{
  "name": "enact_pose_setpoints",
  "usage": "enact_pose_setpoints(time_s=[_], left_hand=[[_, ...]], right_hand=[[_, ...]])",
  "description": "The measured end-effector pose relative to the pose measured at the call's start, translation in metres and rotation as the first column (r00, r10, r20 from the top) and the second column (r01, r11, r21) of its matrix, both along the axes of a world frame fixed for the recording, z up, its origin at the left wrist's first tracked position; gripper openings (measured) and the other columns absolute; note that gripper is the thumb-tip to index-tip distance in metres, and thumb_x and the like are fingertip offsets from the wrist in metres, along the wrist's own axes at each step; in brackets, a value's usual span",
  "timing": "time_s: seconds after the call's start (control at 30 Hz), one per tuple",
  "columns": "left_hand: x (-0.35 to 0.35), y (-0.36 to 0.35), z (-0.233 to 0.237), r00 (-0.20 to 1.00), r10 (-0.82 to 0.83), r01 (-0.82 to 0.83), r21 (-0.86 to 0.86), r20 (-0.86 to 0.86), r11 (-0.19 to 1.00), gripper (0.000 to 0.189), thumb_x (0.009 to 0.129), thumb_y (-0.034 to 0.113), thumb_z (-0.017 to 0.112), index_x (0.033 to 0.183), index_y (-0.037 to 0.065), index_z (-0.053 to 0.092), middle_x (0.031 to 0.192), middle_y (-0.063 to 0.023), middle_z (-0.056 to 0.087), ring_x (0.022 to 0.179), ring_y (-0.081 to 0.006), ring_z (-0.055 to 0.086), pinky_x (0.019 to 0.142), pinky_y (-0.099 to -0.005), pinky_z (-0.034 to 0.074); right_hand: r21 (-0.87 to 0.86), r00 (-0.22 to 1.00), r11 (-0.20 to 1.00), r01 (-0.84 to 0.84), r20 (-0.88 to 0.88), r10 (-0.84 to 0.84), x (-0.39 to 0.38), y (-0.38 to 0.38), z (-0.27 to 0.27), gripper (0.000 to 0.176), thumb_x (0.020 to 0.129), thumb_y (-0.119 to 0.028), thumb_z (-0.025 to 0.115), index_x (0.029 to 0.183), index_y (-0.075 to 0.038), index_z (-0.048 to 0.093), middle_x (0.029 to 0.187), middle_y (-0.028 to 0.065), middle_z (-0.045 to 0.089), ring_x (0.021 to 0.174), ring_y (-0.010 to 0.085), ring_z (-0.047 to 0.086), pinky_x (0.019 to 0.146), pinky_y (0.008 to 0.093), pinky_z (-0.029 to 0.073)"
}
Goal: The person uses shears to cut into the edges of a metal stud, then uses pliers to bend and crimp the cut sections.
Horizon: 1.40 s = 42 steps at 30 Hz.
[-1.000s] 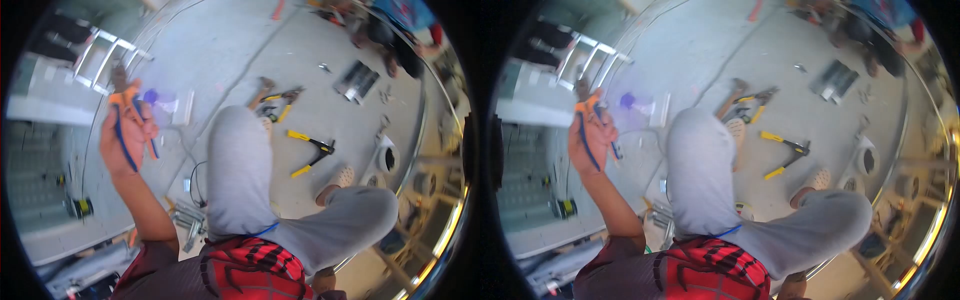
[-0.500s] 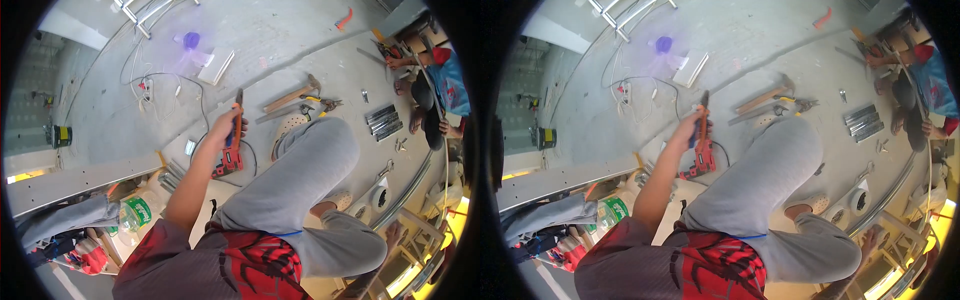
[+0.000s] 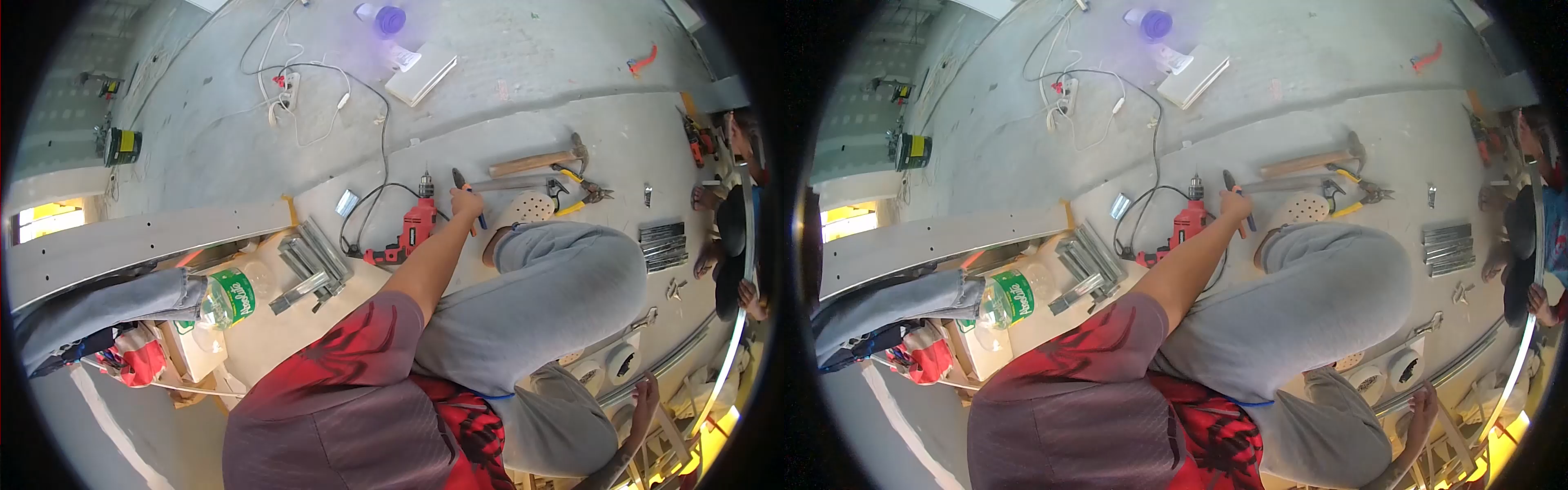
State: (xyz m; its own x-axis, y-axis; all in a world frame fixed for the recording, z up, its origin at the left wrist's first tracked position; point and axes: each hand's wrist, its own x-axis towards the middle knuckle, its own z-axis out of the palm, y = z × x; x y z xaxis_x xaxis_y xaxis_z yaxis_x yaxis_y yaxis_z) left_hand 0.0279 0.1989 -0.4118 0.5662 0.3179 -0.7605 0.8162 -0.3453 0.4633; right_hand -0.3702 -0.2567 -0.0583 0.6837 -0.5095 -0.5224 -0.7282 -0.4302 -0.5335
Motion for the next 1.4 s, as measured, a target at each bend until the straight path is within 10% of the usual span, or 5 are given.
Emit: enact_pose_setpoints(time_s=[0.27,0.37,0.7,1.07,1.4], left_hand=[[-0.008,0.017,-0.019,0.998,0.030,-0.039,-0.177,-0.053,0.983,0.068,0.084,0.021,0.072,0.136,-0.001,0.034,0.136,-0.0293,0.052,0.116,-0.0554,0.057,0.074,-0.0807,0.050],[-0.009,0.025,-0.008,0.941,-0.327,0.318,0.103,0.083,0.942,0.066,0.080,0.022,0.071,0.131,-0.007,0.041,0.134,-0.0305,0.053,0.109,-0.0446,0.066,0.089,-0.0474,0.056],[-0.012,0.075,-0.138,0.685,-0.441,0.445,0.146,0.580,0.884,0.029,0.100,0.017,0.055,0.120,-0.003,0.059,0.109,-0.0180,0.067,0.097,-0.0292,0.066,0.086,-0.0382,0.052],[0.009,0.019,0.121,0.901,-0.146,0.377,-0.569,0.409,0.731,0.027,0.101,0.013,0.054,0.123,-0.001,0.060,0.099,-0.0102,0.065,0.086,-0.0172,0.061,0.079,-0.0307,0.051],[0.153,-0.278,0.312,-0.531,-0.754,0.799,0.525,0.386,-0.294,0.033,0.095,0.023,0.064,0.125,0.009,0.061,0.092,-0.0126,0.068,0.081,-0.0221,0.064,0.076,-0.0379,0.052]], right_hand=[[0.015,0.994,0.998,0.068,0.080,-0.069,0.000,0.002,-0.009,0.039,0.100,-0.021,0.056,0.134,-0.001,0.057,0.096,0.0029,0.061,0.083,0.0133,0.055,0.076,0.0285,0.046],[-0.121,0.999,0.992,-0.025,0.035,0.029,0.020,0.020,0.007,0.038,0.094,-0.020,0.063,0.128,-0.004,0.062,0.086,0.0079,0.060,0.079,0.0154,0.056,0.073,0.0317,0.047],[-0.088,0.980,0.985,0.150,-0.122,-0.160,0.042,0.085,0.064,0.041,0.094,-0.022,0.068,0.131,-0.005,0.061,0.110,0.0169,0.068,0.093,0.0250,0.069,0.086,0.0388,0.053],[-0.230,0.875,0.845,-0.483,-0.170,0.454,0.050,0.156,0.123,0.051,0.094,-0.035,0.066,0.137,-0.011,0.053,0.106,0.0142,0.063,0.099,0.0353,0.064,0.082,0.0450,0.051],[-0.529,0.980,0.849,-0.001,0.168,0.106,0.069,0.098,0.122,0.061,0.088,-0.033,0.072,0.141,-0.010,0.052,0.104,0.0154,0.061,0.095,0.0355,0.062,0.082,0.0431,0.051]])
